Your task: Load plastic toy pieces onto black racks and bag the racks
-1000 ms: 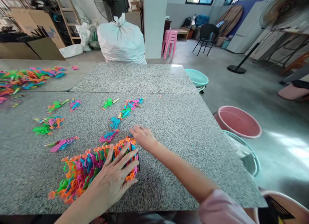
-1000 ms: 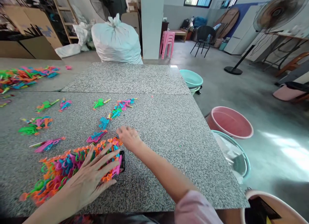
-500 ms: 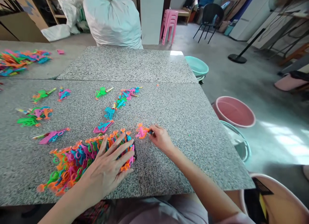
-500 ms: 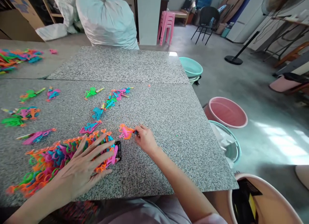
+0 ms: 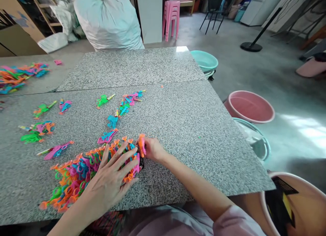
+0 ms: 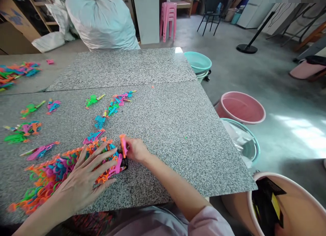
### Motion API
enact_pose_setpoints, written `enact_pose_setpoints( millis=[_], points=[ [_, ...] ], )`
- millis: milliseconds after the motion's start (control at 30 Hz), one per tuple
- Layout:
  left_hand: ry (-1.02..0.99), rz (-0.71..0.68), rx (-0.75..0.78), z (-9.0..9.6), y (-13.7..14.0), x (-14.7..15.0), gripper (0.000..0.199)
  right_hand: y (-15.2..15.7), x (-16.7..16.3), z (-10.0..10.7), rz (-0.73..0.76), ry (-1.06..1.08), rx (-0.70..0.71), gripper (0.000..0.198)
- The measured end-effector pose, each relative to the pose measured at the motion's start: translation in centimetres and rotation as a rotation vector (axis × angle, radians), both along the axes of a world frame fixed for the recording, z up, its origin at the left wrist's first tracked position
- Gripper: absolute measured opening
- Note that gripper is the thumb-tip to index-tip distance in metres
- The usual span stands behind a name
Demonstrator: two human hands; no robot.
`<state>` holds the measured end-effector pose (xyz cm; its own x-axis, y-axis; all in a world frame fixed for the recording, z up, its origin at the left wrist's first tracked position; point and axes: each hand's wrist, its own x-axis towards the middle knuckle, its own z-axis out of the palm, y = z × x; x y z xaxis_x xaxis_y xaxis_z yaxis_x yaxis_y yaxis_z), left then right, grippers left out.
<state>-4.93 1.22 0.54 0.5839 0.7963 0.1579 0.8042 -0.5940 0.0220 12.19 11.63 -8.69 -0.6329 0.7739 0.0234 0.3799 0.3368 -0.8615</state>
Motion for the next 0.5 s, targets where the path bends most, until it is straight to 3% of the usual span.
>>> enact_pose_setpoints(
  millis=[167,300,400,500],
  points=[
    [-0.026,0.028,0.003,0.1,-0.3,0.5,0.03,1.2,-0.6,1.2,0.188,-0.187,0.195,0.018],
    [-0.055,0.05,0.048,-0.1,-0.2,0.6,0.027,1.7,-1.6,1.7,0.283,-0.32,0.246,0.013],
    [-0.039,0.011,0.091,0.0,-0.2,0.4,0.026,0.7,-1.8,1.5,0.254,-0.312,0.241,0.01],
    [-0.011,-0.11,0.088,0.2,0.1,1.6,0.029,-0.9,0.9,0.5,0.128,-0.288,0.249,0.01]
  ],
)
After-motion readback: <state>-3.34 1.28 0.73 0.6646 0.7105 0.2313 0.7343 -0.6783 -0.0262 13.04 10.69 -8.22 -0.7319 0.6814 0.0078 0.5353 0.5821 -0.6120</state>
